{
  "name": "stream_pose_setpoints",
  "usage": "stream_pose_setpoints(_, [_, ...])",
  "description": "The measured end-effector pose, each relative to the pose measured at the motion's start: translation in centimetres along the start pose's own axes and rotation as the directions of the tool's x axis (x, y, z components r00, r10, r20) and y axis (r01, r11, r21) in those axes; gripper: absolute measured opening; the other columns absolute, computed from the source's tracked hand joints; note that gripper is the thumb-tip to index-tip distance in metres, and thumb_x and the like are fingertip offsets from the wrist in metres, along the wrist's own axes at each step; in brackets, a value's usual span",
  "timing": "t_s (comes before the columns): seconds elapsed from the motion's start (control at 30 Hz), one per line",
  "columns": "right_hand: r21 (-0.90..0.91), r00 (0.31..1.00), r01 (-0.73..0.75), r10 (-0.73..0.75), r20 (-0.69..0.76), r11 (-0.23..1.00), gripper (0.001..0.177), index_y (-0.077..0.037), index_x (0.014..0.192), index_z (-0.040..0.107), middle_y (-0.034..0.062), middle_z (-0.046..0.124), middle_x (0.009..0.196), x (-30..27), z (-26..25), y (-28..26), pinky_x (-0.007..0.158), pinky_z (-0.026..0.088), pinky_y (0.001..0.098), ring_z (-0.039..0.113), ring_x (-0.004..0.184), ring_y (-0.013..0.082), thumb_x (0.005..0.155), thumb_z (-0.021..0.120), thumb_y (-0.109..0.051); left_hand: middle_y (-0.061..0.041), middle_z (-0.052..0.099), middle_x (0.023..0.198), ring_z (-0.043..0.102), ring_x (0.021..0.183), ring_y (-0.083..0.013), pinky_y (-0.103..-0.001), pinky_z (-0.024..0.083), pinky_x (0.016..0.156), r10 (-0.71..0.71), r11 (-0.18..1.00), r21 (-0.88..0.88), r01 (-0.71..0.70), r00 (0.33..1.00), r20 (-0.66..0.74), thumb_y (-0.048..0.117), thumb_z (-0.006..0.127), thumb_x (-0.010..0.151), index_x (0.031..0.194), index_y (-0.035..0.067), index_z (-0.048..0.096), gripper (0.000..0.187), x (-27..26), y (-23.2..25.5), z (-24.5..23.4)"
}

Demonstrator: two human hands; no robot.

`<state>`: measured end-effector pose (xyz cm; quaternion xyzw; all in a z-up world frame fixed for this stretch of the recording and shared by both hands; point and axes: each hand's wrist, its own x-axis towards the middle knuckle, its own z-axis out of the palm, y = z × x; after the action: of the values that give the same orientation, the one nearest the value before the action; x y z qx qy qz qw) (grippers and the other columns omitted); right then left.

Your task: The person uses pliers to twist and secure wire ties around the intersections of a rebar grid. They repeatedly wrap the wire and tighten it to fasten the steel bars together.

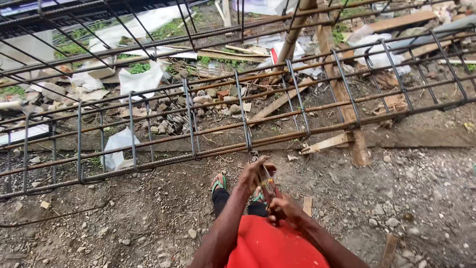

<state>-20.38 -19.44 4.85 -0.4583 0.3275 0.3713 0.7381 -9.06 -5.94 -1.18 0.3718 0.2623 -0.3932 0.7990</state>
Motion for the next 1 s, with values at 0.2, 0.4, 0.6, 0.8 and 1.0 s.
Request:
stream_pose_setpoints(0.2, [-0.196,0.99,0.137,-0.143,-0.017,0.971,0.007,0.005,0.081,0.056,0.0194,0.063,0.069,2.4,-0.2,1.7,0.053,0.053,0.041,0.061,0.052,0.0285,0.08,0.051,0.001,0.0,0.06,0.065,0.053,0.046,-0.0117,-0.027,0.052,0.046,0.032,0.982,-0.186,-0.01,0.993,0.116,0.009,0.074,0.086,0.096,0.005,0.059,0.018,2.6,-1.7,-1.0])
stream_pose_setpoints(0.4, [0.286,0.882,-0.238,0.084,0.464,0.928,0.039,-0.004,0.114,0.052,0.0174,0.058,0.073,3.4,-4.1,0.0,0.044,0.039,0.0467,0.05,0.051,0.0296,0.076,0.044,-0.002,-0.019,0.07,0.086,0.07,0.085,-0.0335,-0.057,0.057,0.088,0.188,0.935,-0.346,-0.073,0.932,0.311,0.026,0.067,0.086,0.13,-0.002,0.052,0.054,1.7,-1.9,-0.4])
stream_pose_setpoints(0.6, [0.205,0.956,-0.019,-0.042,0.289,0.979,0.068,-0.007,0.139,0.041,0.0202,0.064,0.101,3.4,-6.3,1.7,0.066,0.061,0.048,0.066,0.081,0.0325,0.076,0.063,-0.013,0.0,0.052,0.062,0.045,0.044,-0.0129,-0.029,0.044,0.038,0.012,0.939,-0.34,-0.045,0.995,-0.099,0.027,0.066,0.102,0.083,0.009,0.055,0.029,1.3,-2.0,2.2])
stream_pose_setpoints(0.8, [-0.775,0.926,-0.059,-0.255,-0.277,0.629,0.068,-0.015,0.137,0.052,0.0208,0.069,0.115,1.0,-0.2,-1.0,0.097,0.048,0.0552,0.066,0.113,0.0413,0.075,0.071,-0.036,-0.003,0.051,0.055,0.047,0.04,-0.0141,-0.032,0.044,0.04,0.281,0.96,0.173,-0.222,0.768,-0.575,0.031,0.07,0.092,0.078,0.005,0.059,0.031,7.4,-5.8,2.2])
stream_pose_setpoints(1.0, [-0.723,0.937,0.12,-0.318,-0.144,0.681,0.054,-0.015,0.112,0.074,0.0113,0.072,0.077,5.0,-4.2,2.5,0.069,0.055,0.0406,0.07,0.077,0.0283,0.06,0.071,-0.032,-0.008,0.059,0.06,0.056,0.044,-0.0155,-0.027,0.05,0.041,0.384,0.898,0.384,-0.212,0.806,-0.452,0.038,0.076,0.096,0.086,-0.002,0.066,0.042,1.7,-3.5,3.4])
